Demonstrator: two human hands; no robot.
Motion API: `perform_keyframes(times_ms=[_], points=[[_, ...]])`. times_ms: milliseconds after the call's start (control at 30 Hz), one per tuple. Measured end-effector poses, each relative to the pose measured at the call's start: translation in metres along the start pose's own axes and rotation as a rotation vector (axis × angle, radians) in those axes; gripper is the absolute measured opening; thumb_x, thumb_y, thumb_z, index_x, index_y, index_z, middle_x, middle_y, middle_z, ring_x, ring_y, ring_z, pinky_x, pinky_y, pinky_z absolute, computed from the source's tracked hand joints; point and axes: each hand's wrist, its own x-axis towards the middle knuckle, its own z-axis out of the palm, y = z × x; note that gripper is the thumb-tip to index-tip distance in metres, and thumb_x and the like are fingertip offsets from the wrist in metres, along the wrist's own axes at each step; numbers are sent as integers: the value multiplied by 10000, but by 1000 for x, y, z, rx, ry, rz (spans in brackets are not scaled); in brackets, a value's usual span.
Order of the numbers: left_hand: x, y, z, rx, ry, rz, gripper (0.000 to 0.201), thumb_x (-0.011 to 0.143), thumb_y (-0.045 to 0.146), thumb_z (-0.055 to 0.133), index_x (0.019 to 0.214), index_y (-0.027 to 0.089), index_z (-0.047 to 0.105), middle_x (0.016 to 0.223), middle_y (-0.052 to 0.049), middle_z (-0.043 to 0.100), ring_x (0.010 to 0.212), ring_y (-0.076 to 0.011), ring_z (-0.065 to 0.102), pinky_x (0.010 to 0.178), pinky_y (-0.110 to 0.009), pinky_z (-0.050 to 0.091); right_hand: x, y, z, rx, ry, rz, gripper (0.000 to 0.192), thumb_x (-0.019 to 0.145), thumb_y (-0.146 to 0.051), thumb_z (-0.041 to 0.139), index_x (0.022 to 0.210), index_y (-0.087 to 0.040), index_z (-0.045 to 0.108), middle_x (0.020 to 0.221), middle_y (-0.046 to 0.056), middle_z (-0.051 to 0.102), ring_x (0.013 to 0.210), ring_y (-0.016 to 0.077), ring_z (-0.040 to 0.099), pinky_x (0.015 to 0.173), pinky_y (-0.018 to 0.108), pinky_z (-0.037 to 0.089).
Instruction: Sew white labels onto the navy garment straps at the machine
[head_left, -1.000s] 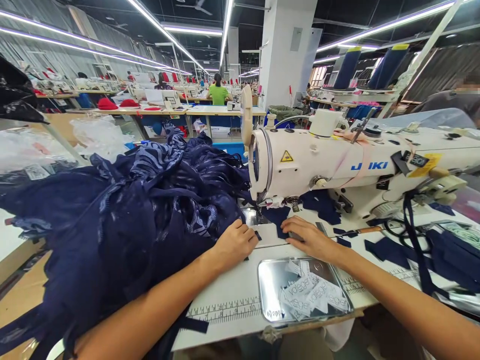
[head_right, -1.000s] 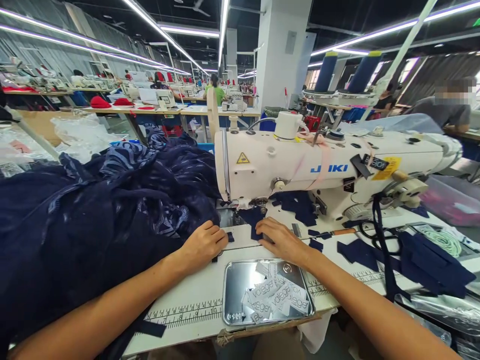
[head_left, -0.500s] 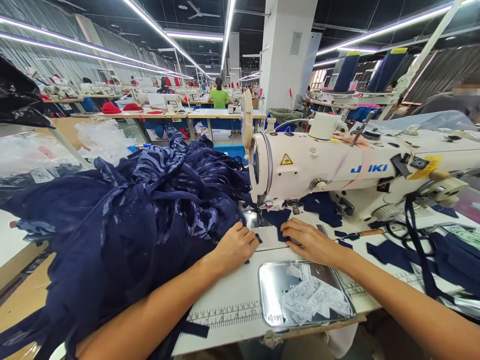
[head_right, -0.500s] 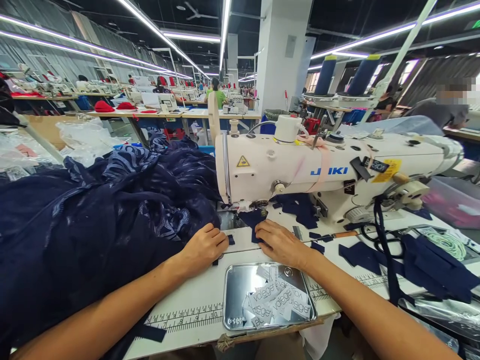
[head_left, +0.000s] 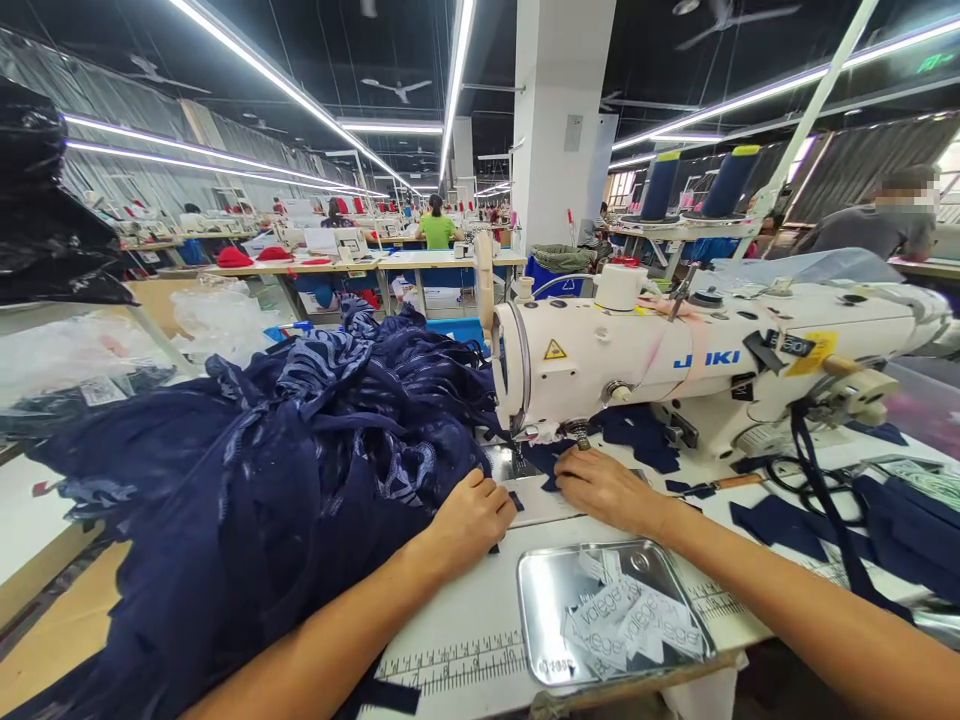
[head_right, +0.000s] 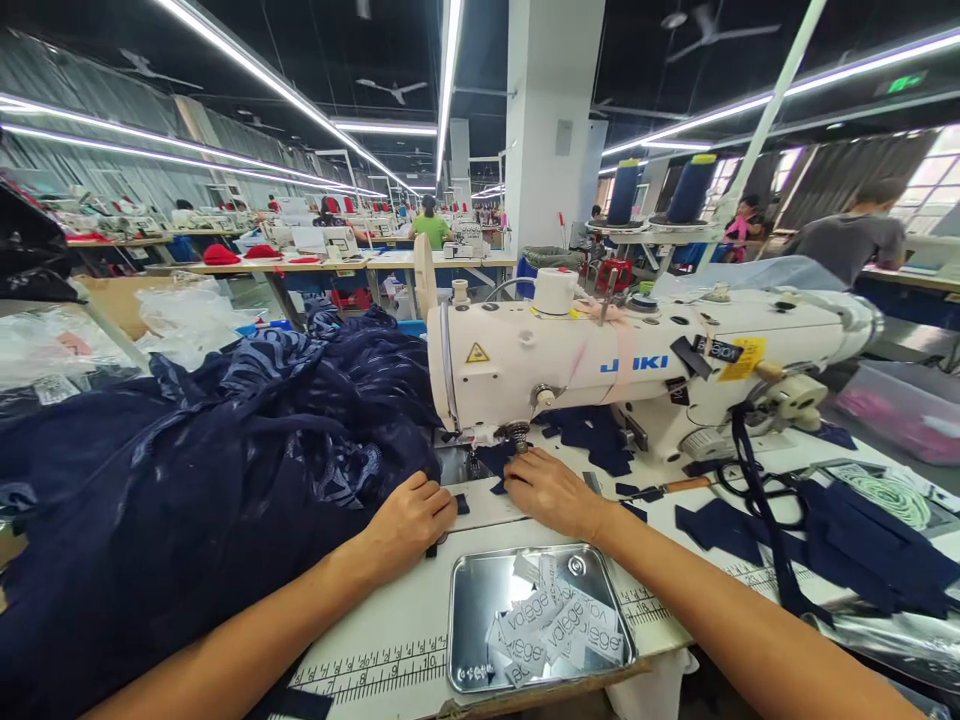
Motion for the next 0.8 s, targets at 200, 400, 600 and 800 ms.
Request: perform_keyframes(times_ms=[200, 400, 600, 800], points=[[-2, 1, -1, 7, -2, -6, 124, 756, 66, 471, 655, 135, 493, 646, -18, 532, 554, -146, 445, 548, -301, 283, 0, -11, -5, 337, 266, 334, 124, 840, -149, 405, 869, -189, 520, 809, 69, 617, 755, 164, 563, 672, 293, 468], [-2, 0, 1, -14, -1, -6, 123, 755, 73, 494, 649, 136, 484, 659, -17, 541, 564, -148, 447, 557, -302, 288, 3, -26, -25, 571, 285, 477, 135, 836, -165, 385, 745, -201, 478, 741, 42, 571, 714, 147, 538, 643, 268, 433], [-1, -1, 1, -11, 18, 4, 118, 763, 86, 508, 656, 134, 494, 654, -15, 543, 567, -147, 443, 560, -300, 286, 3, -31, -31, 667, 235, 537, 178, 841, -227, 378, 689, -193, 463, 725, 36, 547, 682, 142, 514, 628, 267, 406], [-2, -2, 1, -4, 38, 7, 131, 762, 83, 506, 643, 135, 492, 646, -17, 539, 559, -147, 433, 552, -298, 275, 5, -33, -32, 717, 207, 559, 181, 846, -229, 369, 702, -187, 471, 754, 42, 551, 718, 146, 517, 644, 265, 404]])
